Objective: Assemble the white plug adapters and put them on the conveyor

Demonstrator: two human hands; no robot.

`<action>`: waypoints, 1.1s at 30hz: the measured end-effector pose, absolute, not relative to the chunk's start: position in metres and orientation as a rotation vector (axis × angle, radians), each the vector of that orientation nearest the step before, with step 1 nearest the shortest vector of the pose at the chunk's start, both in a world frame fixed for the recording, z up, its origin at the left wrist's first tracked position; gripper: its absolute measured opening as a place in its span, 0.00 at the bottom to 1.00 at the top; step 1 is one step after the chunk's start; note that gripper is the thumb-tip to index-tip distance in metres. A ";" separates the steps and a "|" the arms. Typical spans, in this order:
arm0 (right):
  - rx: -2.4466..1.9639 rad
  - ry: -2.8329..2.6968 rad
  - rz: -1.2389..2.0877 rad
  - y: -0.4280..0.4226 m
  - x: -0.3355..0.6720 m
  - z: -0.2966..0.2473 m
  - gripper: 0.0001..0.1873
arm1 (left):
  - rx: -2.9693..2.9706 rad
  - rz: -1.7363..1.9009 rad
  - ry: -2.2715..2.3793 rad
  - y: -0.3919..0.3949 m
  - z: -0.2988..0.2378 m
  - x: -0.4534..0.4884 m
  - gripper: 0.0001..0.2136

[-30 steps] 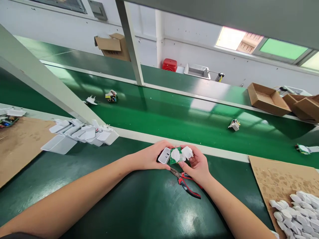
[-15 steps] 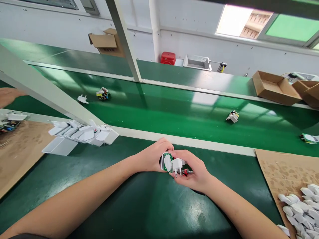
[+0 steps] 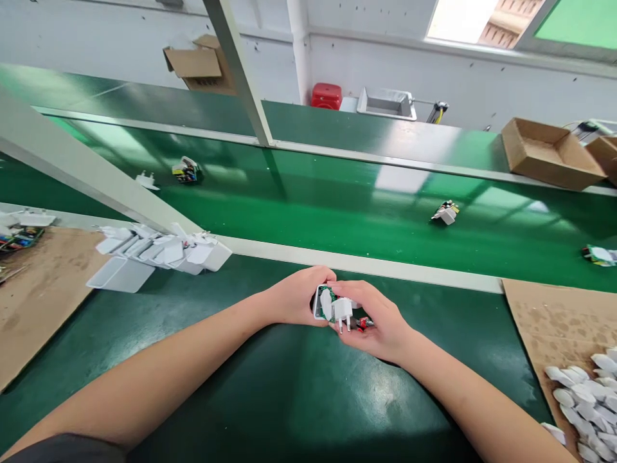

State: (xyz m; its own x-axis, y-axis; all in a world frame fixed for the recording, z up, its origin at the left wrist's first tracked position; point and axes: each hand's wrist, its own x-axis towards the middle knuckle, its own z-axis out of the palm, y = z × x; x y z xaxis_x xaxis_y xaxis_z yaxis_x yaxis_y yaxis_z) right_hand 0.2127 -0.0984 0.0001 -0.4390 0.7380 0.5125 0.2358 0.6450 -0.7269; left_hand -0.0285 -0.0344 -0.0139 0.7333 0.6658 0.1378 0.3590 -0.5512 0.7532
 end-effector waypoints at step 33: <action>-0.759 -2.005 0.661 -0.101 0.208 -0.002 0.38 | 2.182 0.548 0.793 -0.037 -0.014 -0.028 0.27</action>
